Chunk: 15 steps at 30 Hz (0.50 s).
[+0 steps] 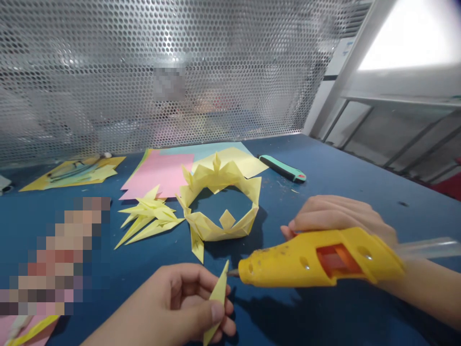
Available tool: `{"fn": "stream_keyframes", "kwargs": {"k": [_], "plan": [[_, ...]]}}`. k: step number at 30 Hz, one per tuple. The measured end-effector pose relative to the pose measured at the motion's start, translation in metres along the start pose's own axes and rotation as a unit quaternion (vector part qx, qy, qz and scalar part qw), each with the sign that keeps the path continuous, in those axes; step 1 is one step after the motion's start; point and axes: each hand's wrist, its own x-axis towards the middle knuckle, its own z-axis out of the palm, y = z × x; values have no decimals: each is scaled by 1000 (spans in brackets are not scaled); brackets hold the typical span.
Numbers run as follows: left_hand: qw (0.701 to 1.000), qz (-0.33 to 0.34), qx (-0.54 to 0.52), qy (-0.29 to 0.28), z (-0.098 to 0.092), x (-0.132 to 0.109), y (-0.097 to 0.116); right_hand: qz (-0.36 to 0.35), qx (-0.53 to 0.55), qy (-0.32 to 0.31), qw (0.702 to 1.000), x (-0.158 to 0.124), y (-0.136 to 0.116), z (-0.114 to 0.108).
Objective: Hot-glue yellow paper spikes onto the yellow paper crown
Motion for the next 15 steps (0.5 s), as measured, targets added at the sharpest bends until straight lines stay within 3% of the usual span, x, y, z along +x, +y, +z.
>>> {"fn": "stream_keyframes", "kwargs": {"k": [7,15], "plan": [[1000,-1,-7,9,1,-2,2,-6,-4,-29,1000,-1,3,-5],[1000,3,-25,13,3,-1,2,-7,2,-13,1000,3,1,-4]]}}
